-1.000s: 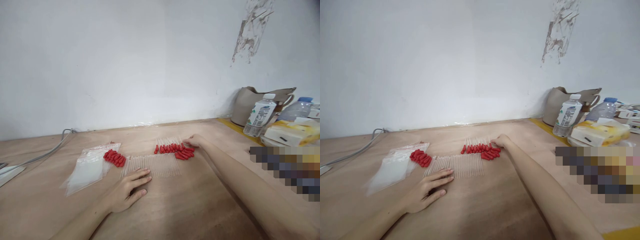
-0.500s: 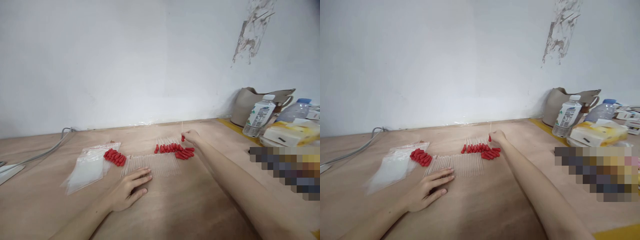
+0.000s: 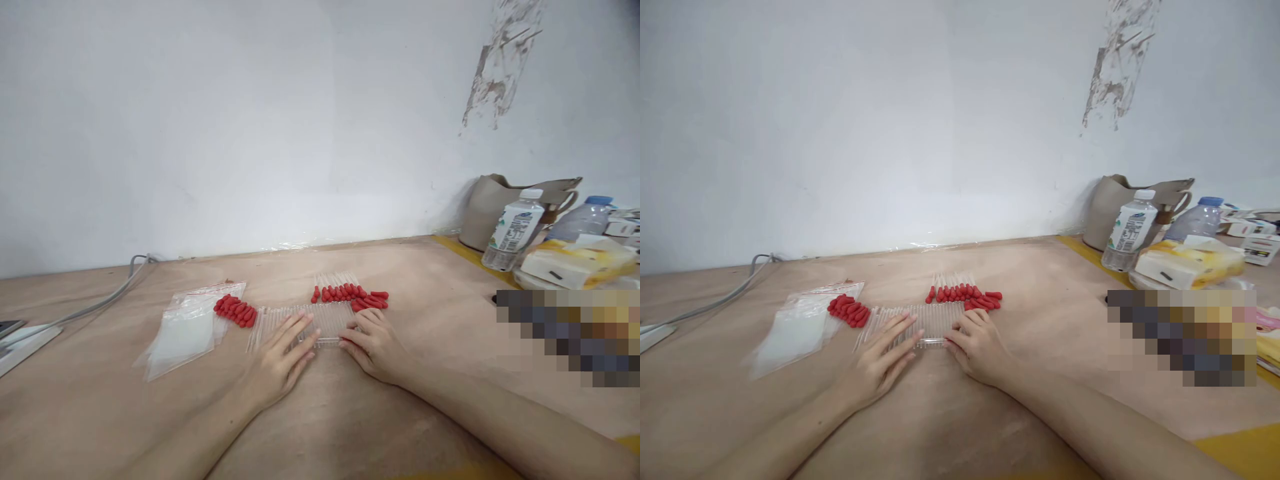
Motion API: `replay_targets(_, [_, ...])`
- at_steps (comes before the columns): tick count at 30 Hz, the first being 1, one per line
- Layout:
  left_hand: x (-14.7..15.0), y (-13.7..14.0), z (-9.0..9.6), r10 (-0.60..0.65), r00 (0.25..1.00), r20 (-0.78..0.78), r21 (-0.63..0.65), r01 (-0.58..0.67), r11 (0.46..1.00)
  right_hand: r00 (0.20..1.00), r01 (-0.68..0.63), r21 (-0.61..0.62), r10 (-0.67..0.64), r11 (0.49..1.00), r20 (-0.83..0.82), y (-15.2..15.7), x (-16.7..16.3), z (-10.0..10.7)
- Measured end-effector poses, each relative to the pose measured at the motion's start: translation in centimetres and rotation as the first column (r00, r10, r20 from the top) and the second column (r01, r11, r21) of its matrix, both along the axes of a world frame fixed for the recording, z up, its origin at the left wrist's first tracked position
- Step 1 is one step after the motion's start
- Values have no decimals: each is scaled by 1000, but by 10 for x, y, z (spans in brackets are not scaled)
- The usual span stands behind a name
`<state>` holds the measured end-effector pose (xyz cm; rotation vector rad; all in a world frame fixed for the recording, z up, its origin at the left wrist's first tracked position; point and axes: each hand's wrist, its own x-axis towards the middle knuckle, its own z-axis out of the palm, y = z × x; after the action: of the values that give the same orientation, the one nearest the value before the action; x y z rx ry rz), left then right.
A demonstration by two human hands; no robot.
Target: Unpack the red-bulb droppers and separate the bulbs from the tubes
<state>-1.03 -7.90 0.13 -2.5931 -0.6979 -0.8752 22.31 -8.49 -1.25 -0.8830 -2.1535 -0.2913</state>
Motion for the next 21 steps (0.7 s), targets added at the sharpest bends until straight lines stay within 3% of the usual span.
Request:
replay_targets(7, [17, 3, -5, -36, 999, -26, 170, 40, 985, 993, -114, 9, 114, 993, 22, -1, -6, 0])
replay_targets(21, [19, -2, -6, -66, 993, -102, 216, 87, 973, 982, -183, 17, 183, 983, 41, -2, -10, 1])
